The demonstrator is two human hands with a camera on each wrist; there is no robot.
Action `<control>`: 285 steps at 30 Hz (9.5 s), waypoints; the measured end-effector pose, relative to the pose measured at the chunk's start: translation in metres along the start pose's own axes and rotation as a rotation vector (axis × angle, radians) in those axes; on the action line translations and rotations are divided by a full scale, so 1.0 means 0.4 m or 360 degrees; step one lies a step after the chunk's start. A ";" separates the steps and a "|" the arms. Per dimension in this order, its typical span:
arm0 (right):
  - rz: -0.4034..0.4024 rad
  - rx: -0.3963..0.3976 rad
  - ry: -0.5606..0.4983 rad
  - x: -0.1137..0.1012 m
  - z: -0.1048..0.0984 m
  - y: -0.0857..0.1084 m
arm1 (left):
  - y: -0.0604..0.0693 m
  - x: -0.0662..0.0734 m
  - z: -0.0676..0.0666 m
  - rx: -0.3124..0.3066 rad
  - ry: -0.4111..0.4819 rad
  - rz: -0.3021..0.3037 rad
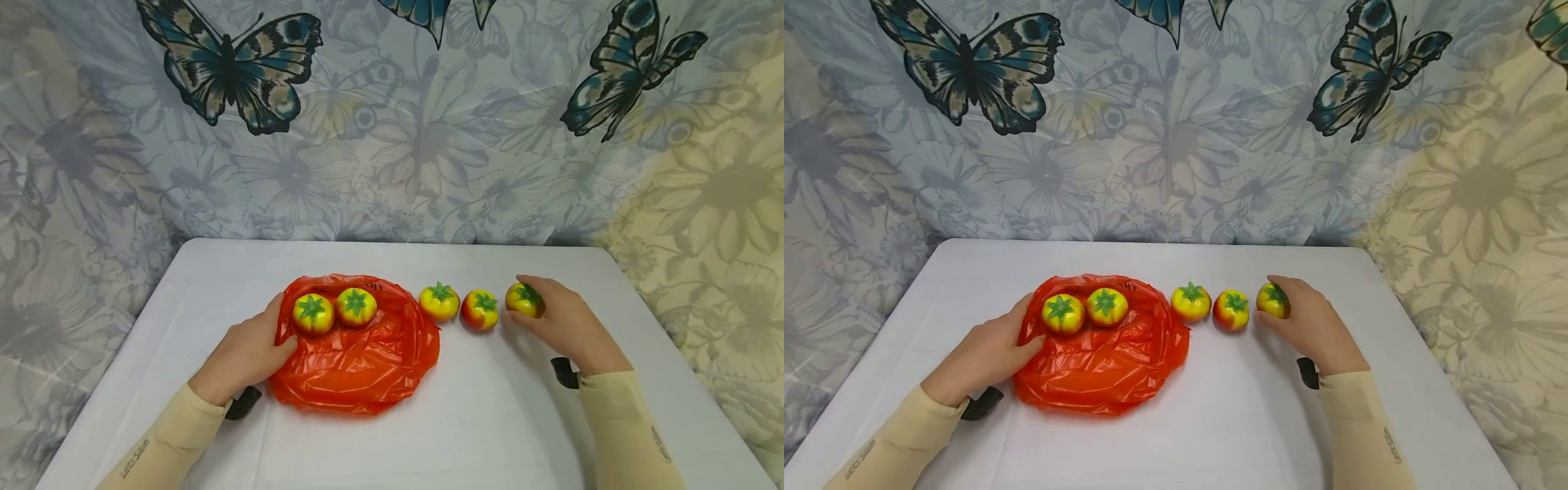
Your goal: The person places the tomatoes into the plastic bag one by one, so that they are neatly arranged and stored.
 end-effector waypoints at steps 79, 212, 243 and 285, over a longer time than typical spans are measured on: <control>-0.0933 -0.0274 -0.0087 -0.689 0.291 -0.083 | -0.009 0.013 0.000 0.0060 -0.0002 0.0041; 0.0011 -0.0070 0.0006 -0.163 0.067 -0.057 | -0.001 0.002 0.007 0.0016 -0.0009 0.0089; -0.0400 -0.0071 -0.0074 -0.485 0.116 -0.086 | 0.002 0.006 0.003 0.0054 0.0005 0.0096; -0.0746 -0.0231 0.0097 -0.623 0.271 -0.057 | 0.002 0.005 0.004 0.0095 -0.0019 0.0101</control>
Point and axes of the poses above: each hand's wrist, its own y-axis away from the middle knuckle, its own z-axis out of the palm, x = y × z, the point moved 4 cm from there along -y, towards the middle knuckle, and after that the axes turned 9 degrees about -z, right-handed, at the moved point
